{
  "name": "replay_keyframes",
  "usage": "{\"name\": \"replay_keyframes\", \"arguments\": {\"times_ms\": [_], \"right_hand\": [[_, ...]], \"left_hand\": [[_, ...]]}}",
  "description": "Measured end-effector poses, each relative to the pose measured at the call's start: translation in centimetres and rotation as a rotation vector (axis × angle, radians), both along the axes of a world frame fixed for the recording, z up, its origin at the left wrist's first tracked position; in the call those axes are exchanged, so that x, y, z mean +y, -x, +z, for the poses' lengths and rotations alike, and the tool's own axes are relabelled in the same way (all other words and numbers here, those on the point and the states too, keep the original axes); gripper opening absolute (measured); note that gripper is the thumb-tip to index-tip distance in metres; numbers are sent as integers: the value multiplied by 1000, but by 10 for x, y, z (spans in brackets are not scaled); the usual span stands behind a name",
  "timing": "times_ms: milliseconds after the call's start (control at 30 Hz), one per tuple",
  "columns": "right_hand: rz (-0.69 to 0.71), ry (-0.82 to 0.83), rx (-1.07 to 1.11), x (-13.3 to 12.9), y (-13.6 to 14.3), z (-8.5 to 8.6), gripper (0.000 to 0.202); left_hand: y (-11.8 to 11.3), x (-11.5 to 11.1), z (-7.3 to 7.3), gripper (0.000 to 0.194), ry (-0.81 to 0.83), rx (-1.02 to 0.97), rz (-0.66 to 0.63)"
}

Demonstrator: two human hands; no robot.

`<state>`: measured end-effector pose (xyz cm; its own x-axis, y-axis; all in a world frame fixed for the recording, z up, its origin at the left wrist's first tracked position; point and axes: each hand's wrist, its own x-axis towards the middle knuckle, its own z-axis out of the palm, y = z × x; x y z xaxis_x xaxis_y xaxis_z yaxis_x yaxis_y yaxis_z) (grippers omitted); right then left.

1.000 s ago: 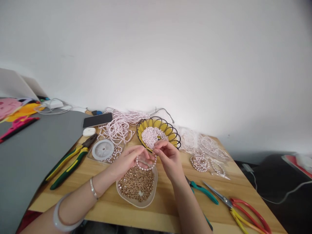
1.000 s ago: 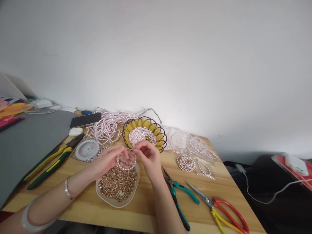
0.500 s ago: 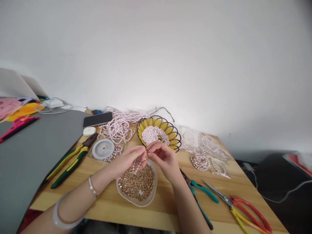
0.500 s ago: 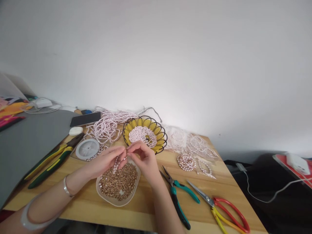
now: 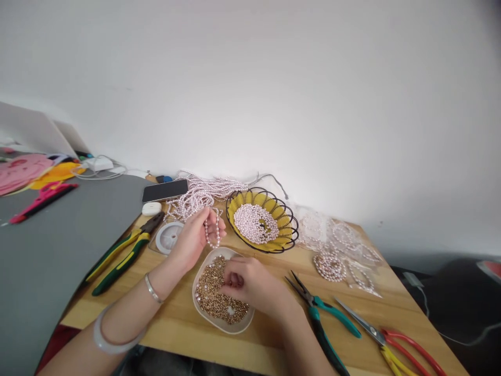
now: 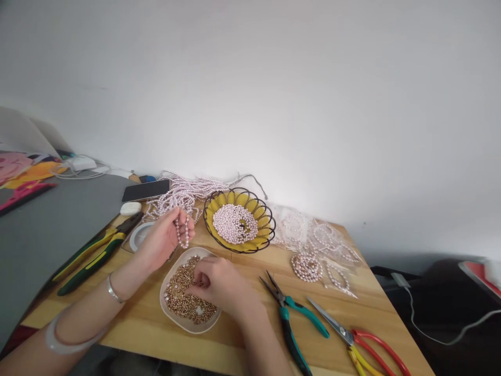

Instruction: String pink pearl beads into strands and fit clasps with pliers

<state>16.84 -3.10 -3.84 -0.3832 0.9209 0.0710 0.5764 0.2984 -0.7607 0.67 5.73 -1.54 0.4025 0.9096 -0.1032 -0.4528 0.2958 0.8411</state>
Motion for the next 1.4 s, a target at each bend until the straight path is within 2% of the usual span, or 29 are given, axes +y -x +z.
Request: {"name": "replay_keyframes", "arguments": {"times_ms": [133, 233, 433, 567, 767, 900, 1100, 1300, 1400], "right_hand": [[-22, 39, -85, 1, 0, -1, 25], [1, 83, -52, 2, -2, 1, 24], [3, 190, 152, 3, -11, 1, 15], [-13, 340, 335, 3, -15, 2, 6], [-12, 490, 546, 4, -16, 10, 27], [9, 521, 597, 3, -20, 15, 31], [11, 433, 525, 1, -17, 14, 28], [-103, 123, 346, 4, -6, 5, 7], [-116, 11, 264, 6, -4, 4, 11]], "left_hand": [[-3, -3, 0, 38, 24, 1, -35], [-5, -4, 0, 39, 29, 6, -63], [-5, -5, 0, 39, 25, 9, -88], [-4, -6, 1, 39, 20, 13, -110], [-5, -8, 3, 39, 6, 15, -155], [-5, -8, 3, 38, 2, 18, -166], [-4, -7, 1, 37, -10, 25, -168], [-4, -7, 1, 37, -12, 29, -163], [-2, -6, 1, 37, -16, 26, -153]]}}
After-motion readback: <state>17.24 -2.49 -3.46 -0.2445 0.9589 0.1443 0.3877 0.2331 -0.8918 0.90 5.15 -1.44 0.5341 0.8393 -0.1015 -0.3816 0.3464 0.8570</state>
